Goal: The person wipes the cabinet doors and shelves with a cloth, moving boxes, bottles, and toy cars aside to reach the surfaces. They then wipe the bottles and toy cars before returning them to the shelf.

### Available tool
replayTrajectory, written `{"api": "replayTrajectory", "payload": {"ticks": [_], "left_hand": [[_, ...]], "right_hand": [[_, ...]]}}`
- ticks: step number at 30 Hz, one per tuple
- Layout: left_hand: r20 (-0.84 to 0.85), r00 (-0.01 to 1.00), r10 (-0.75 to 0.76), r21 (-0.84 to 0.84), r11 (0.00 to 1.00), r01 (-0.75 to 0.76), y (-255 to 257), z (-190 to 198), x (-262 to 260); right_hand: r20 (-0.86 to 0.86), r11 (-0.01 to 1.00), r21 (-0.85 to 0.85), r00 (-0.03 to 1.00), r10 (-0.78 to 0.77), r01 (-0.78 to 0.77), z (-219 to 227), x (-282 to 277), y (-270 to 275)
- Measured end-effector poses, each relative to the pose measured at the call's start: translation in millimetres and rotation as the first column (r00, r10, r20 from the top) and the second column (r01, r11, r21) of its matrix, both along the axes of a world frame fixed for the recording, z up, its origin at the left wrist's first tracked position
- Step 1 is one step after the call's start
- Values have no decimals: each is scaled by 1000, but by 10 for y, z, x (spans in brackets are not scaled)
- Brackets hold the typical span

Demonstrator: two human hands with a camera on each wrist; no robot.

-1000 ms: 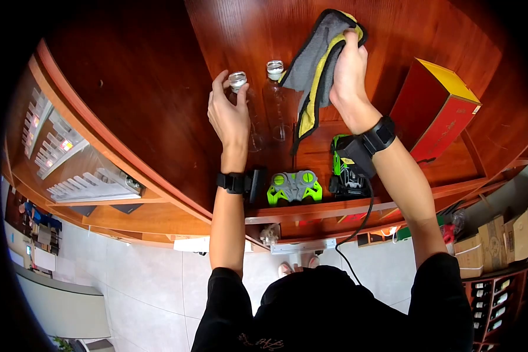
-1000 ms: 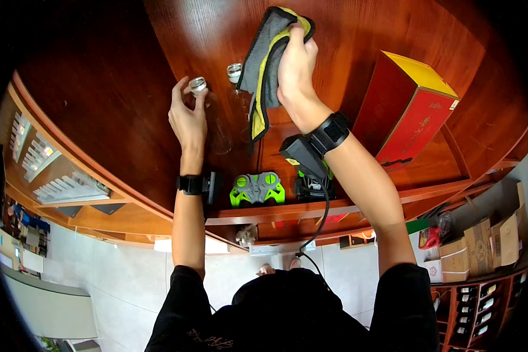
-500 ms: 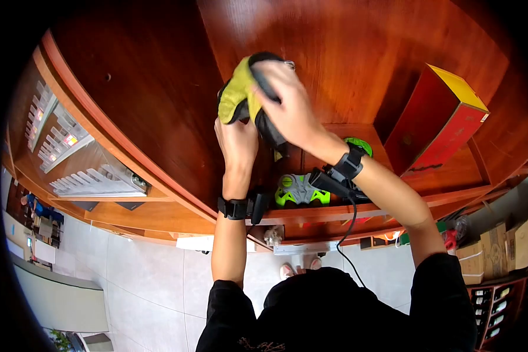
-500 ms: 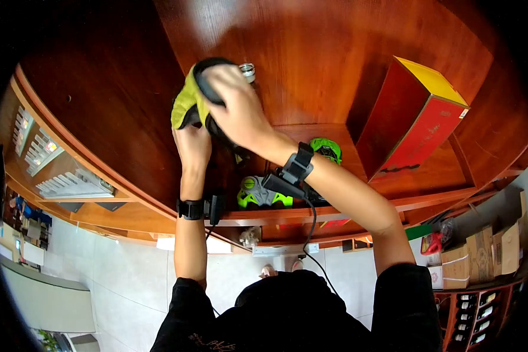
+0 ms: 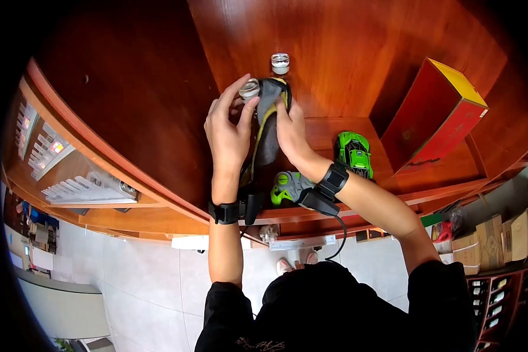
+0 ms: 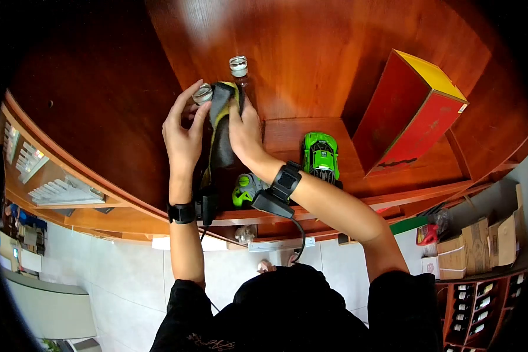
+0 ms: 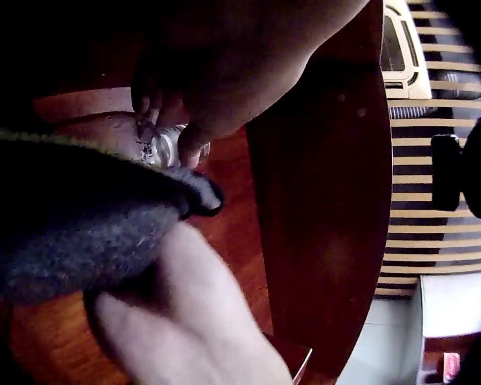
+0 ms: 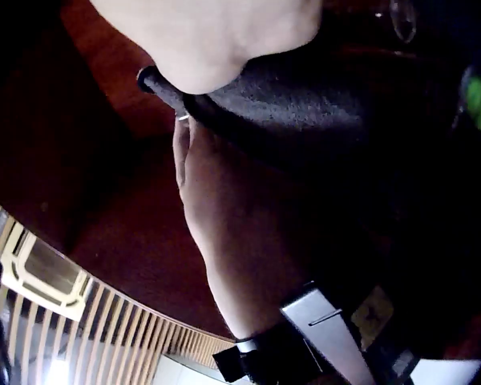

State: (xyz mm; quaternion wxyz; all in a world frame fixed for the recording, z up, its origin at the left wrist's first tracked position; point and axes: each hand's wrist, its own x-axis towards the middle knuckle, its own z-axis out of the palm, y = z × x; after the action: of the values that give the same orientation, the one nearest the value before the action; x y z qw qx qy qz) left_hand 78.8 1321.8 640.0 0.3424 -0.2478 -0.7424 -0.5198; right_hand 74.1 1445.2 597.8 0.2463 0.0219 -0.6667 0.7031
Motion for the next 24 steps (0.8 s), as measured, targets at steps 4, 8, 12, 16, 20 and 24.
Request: {"api": "replayTrajectory", "payload": {"ticks": [4,8,12,16,20,24], "left_hand": [[6,1000,19,-37,999,-19,8,35,34],[14,999,43,-68,997,-42,-13,38,39],[23,1000,5,-75,997,-3,-24,36,22],[19,1000,11,-73,997,-9,-36,36,56],[-96,991,88,-118,988,-100,-6,76,142],[-106,992,71,-124,989,-84,-34,67,108]], "right_hand": [[327,998,-69,945,21,1,-513,73,79],[375,962,-256,907,190,-95,-268,147,95],[96,964,-177,971,219,-200,248,118,135],[-27,978,-162,991,127,-130,138,120,-13],[334,967,-198,939,-86,159,-392,3,-146],[513,934,-357,830,217,-24,-851,-127,-48]]}}
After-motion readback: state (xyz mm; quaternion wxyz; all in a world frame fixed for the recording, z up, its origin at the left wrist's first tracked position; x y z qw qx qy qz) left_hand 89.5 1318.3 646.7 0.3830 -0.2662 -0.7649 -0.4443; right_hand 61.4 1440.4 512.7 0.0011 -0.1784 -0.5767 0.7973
